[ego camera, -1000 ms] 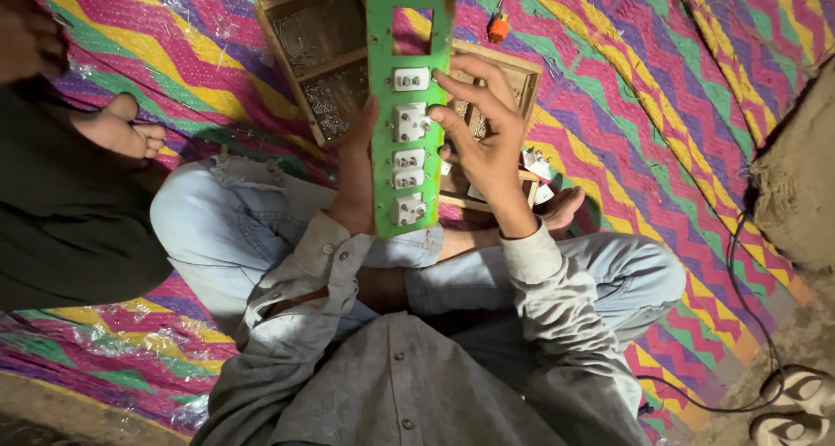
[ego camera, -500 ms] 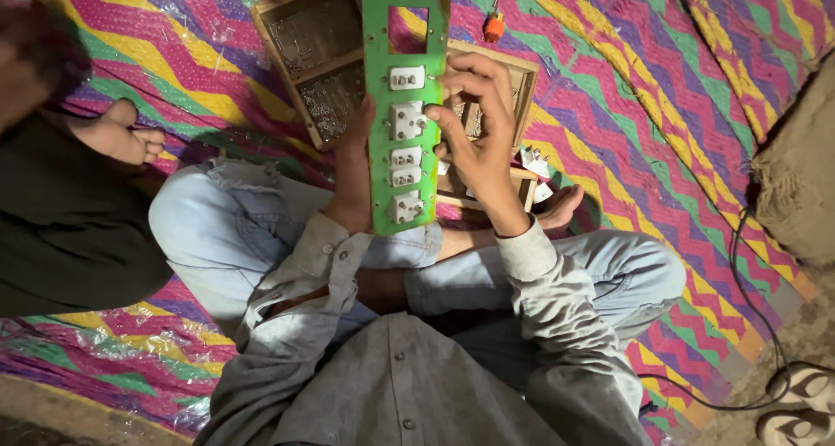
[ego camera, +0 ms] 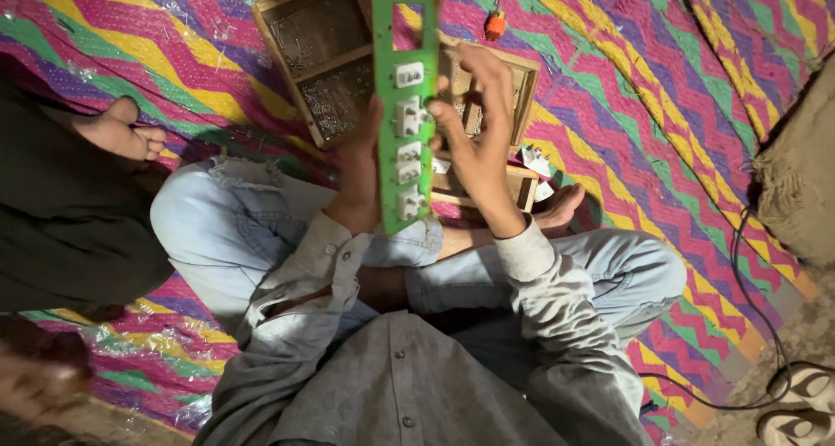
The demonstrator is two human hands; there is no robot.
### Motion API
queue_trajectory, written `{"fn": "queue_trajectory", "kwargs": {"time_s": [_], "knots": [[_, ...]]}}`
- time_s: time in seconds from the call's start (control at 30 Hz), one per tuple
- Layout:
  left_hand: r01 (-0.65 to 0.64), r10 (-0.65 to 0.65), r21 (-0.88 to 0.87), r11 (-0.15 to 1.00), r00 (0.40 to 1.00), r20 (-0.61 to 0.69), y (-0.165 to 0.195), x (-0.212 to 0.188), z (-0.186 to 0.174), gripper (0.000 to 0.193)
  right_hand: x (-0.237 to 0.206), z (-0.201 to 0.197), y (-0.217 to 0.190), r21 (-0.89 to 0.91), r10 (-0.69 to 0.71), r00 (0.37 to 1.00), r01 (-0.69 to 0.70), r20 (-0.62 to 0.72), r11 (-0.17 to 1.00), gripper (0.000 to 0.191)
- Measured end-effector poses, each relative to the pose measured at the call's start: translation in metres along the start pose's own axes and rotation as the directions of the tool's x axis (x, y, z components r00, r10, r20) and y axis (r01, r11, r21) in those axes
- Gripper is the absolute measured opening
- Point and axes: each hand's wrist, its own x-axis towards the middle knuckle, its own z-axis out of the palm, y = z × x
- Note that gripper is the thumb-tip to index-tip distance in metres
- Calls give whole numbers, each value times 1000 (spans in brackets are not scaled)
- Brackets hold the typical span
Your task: The person sits on a colorful mat and assembles white electrical switches into a green plastic housing. They pick up individual switches from a wooden box, place them into the housing slots, and secure them with screws using a screwdriver. The person repeats this process for multiple switches, occasionally adjusting the housing and retrieving more components.
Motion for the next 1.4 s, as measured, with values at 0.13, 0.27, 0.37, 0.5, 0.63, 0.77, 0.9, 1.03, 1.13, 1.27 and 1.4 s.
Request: {"fn": "queue_trajectory", "kwargs": {"time_s": [0.13, 0.27, 0.37, 0.5, 0.63, 0.77, 0.9, 1.03, 1.13, 1.27, 1.4], "knots": [[-118, 132, -152, 981, 988, 83, -4, 9, -3, 66, -2, -2, -2, 338, 205, 968, -244, 147, 909, 45], [-220, 221, 206, 954, 975, 14, -6, 9, -1, 72, -4, -11, -17, 302, 390, 904, -426, 173, 853, 46], [-345, 359, 519, 782, 930, 78, -7, 4, 2, 67, -14, -23, -34, 413, 416, 865, -500, 280, 761, 41], [-177, 245, 532, 828, 968, -58, -4, -5, 8, 47, -37, -36, -56, 146, 244, 919, -299, 309, 943, 41], [-128, 170, 521, 844, 985, -34, -4, -8, 17, 35, -30, -69, -37, -137, 223, 928, -190, 298, 972, 17], [-87, 192, 562, 822, 973, -130, -7, -3, 20, 32, 4, -99, 28, -427, 226, 964, -146, 143, 892, 14], [-87, 211, 623, 777, 969, -127, -12, -1, 20, 32, -4, -86, 87, -719, 360, 899, -78, 249, 691, 19], [-57, 181, 648, 760, 975, -127, -15, -3, 20, 34, -34, -62, 117, -695, 319, 899, -22, 301, 718, 32], [-86, 161, 588, 804, 984, -76, -14, -3, 22, 38, -41, -52, 128, -701, 246, 921, 40, 302, 712, 26], [-119, 178, 617, 778, 983, -35, -10, -5, 24, 34, -39, -51, 129, -649, 353, 889, -86, 292, 756, 13], [-152, 196, 619, 771, 981, -2, -8, -7, 25, 31, -39, -49, 121, -606, 321, 904, -92, 281, 790, 12]]}}
